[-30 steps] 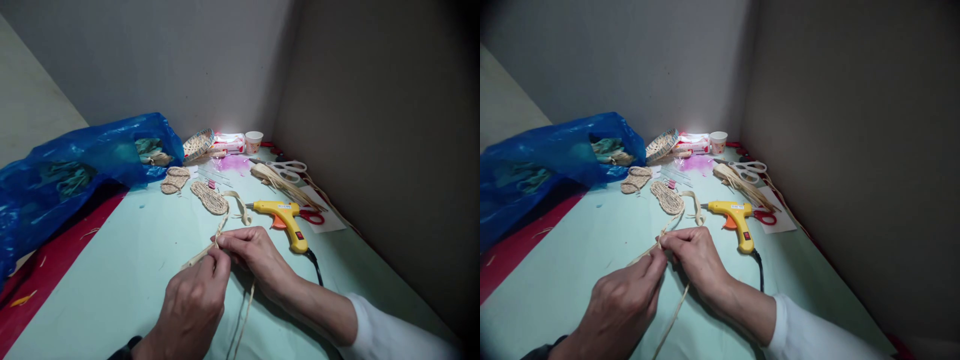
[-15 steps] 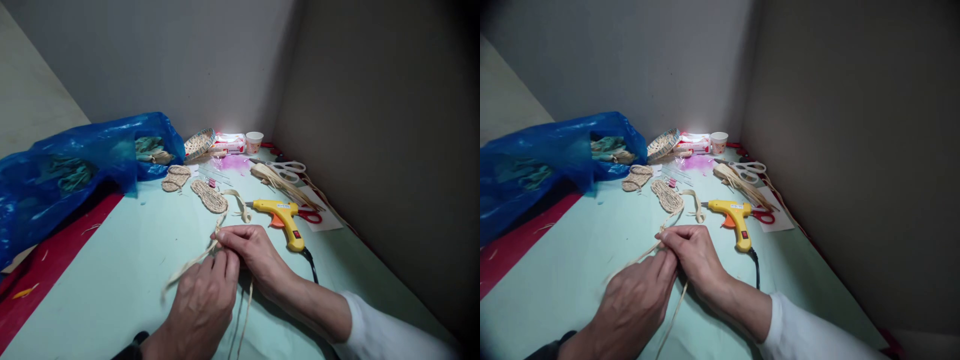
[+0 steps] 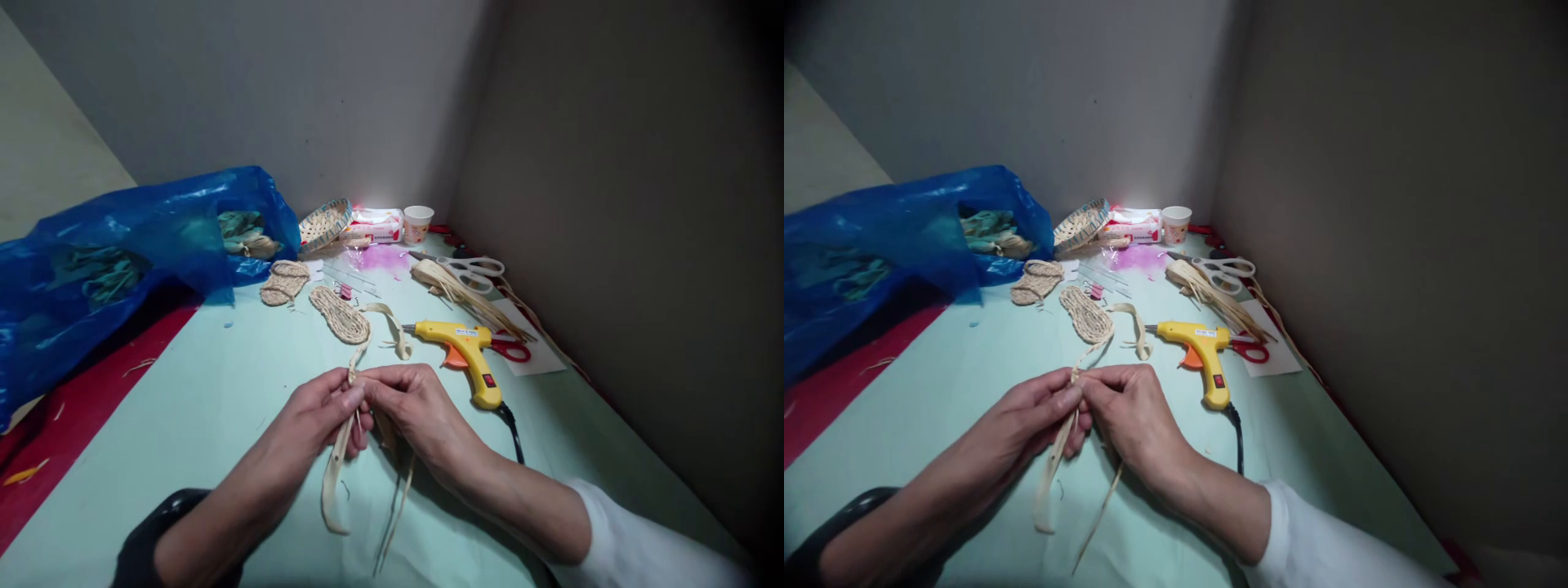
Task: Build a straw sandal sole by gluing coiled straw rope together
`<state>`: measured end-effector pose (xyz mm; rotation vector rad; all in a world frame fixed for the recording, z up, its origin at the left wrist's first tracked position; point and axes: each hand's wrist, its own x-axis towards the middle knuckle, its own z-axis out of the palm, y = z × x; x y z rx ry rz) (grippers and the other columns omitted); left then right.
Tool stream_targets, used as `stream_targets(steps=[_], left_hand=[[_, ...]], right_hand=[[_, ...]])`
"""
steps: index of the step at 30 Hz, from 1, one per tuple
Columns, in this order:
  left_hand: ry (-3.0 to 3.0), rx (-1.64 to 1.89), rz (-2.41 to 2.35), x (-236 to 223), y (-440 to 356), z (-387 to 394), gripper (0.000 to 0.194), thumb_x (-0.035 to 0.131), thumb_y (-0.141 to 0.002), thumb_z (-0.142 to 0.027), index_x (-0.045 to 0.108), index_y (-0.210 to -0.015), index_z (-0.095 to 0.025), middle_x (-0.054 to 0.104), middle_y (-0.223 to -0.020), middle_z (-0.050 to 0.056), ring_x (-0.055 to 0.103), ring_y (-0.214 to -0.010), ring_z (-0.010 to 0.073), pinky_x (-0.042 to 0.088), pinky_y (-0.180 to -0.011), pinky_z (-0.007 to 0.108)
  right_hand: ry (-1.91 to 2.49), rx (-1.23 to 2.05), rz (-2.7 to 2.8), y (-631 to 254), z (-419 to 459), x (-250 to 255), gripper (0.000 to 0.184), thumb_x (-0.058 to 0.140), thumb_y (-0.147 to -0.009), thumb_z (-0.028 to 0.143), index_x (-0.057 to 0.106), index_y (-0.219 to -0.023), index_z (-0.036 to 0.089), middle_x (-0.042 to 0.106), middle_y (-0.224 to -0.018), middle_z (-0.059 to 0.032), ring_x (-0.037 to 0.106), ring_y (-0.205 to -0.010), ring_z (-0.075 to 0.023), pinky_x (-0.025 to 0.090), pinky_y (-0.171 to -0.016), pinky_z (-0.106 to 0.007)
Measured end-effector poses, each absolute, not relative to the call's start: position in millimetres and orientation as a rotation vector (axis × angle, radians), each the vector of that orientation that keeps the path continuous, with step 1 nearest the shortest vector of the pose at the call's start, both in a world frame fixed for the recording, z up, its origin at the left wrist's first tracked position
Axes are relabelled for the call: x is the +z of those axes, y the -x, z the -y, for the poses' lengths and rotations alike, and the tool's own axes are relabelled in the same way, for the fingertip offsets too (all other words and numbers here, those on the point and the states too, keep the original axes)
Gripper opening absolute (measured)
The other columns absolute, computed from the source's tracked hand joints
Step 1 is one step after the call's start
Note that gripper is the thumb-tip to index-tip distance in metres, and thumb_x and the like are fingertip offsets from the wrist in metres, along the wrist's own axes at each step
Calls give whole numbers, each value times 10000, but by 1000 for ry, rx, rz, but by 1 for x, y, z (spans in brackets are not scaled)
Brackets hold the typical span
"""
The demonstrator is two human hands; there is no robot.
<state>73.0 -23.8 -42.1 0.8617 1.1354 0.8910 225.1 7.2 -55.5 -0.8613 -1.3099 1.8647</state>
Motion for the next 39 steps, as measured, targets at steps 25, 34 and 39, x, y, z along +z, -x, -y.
stream_targets(steps=[25, 34, 39], left_hand=[[-833, 1096, -1345, -47, -77, 28, 241, 695, -846, -355, 615, -738, -154, 478, -514, -71, 273, -414, 26, 153, -413, 188], [-794, 1110, -1257, -47, -81, 32, 240, 723, -836, -360, 646, -908, -145, 487, -527, -72, 261, -444, 37, 141, -425, 202], [-874, 1134, -1324, -48, -81, 36, 288, 692, -865, -403, 618, -1001, -159, 512, -551, -73, 291, -457, 54, 184, -432, 209]], right_hand=[[1179, 1103, 2051, -244, -14, -41, 171, 526, -958, 229, 676, -898, 174, 662, -775, 4, 545, -697, -134, 361, -646, -262], [971, 1849, 1509, -237, -16, -52, 291, 677, -866, 373, 710, -709, 131, 557, -620, 25, 410, -604, -103, 337, -617, -252], [1100, 1318, 1807, -235, -8, -51, 220, 590, -919, 243, 737, -790, 142, 686, -727, -27, 563, -692, -149, 392, -658, -277]])
